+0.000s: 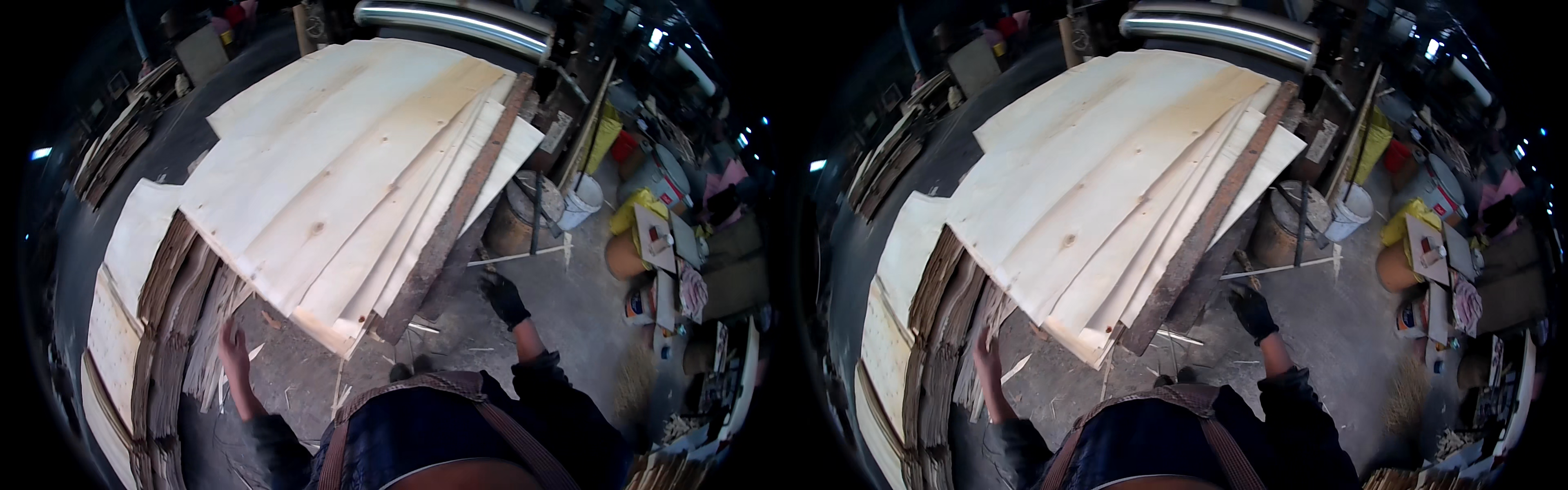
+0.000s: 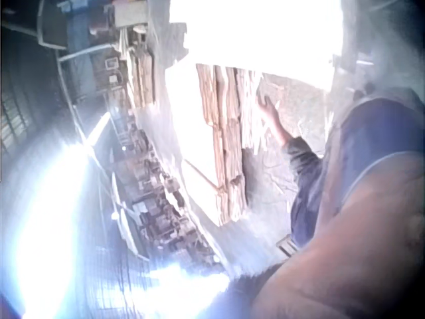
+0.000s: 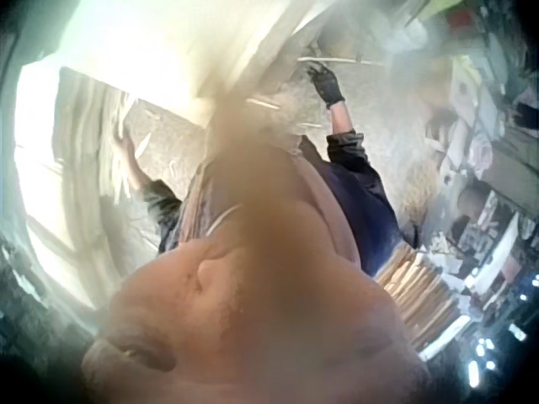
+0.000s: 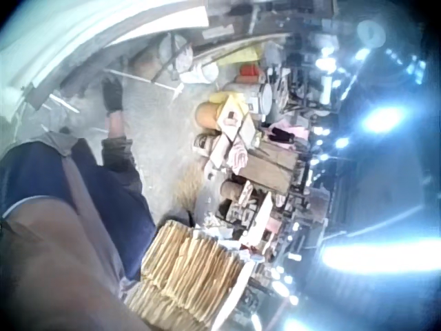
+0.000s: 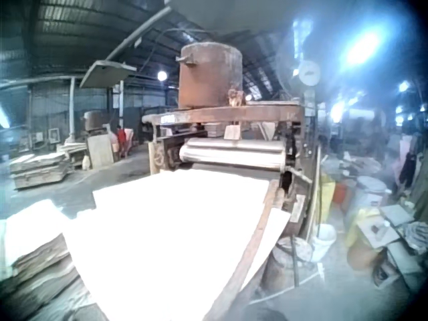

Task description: The person picks up sheets of plywood from a stack, aligns them on a platform, and feeds them into a roller machine, occasionally using a long wooden pole to guide the material.

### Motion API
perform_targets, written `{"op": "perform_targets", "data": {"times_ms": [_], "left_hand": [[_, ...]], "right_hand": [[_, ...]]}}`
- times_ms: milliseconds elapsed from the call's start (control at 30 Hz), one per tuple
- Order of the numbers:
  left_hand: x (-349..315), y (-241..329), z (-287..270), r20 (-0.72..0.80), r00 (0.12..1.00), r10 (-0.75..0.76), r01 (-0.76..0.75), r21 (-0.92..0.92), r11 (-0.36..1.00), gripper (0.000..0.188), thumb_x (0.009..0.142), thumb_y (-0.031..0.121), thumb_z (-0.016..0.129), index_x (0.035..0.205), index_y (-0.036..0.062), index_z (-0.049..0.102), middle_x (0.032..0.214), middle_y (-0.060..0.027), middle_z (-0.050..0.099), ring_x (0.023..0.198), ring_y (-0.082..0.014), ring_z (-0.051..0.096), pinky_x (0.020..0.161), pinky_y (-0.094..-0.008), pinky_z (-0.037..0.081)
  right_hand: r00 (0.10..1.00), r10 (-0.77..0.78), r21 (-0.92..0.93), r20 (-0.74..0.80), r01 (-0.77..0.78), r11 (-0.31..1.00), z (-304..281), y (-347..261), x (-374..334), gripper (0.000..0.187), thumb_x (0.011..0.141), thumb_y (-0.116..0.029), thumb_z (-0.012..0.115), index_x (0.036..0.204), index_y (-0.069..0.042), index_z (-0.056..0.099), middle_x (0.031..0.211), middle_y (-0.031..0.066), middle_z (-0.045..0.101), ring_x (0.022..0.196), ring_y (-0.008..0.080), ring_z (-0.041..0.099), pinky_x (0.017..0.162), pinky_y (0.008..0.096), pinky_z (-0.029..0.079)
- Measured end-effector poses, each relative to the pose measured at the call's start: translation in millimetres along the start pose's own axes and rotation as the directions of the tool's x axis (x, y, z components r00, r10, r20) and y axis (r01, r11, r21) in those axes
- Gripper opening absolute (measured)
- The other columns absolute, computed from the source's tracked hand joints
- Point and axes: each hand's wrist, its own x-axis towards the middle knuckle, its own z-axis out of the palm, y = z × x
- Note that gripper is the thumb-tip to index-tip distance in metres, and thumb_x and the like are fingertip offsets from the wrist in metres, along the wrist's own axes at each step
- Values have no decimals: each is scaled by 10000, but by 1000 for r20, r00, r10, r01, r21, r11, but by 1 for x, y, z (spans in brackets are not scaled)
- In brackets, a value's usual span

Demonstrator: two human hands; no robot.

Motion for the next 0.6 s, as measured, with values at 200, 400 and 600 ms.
{"op": "perform_targets", "data": {"times_ms": [200,400,600], "left_hand": [[-153,-99,-46,36,816,-577,559,-307,771,374,806,49,545,1148,-89,486,1104,-209,557,1020,-252,543,861,-323,427],[-150,-100,-33,91,905,-416,426,-191,885,333,821,64,540,1133,-51,519,1082,-175,584,1004,-230,561,844,-300,439],[-77,-86,-33,258,924,-283,348,-261,900,323,827,81,541,1135,-13,531,1115,-155,578,1003,-218,573,847,-294,443]], "right_hand": [[994,-108,614,12,77,786,39,-84,63,335,863,-156,536,1151,11,502,1024,97,589,930,187,571,827,293,452],[916,-11,798,401,-344,495,72,-172,55,409,852,-146,554,1218,-2,442,1003,90,599,868,158,592,776,277,477],[825,33,761,565,-536,366,128,-239,46,459,839,-103,552,1262,-27,392,1018,108,588,832,163,597,679,265,508]]}}
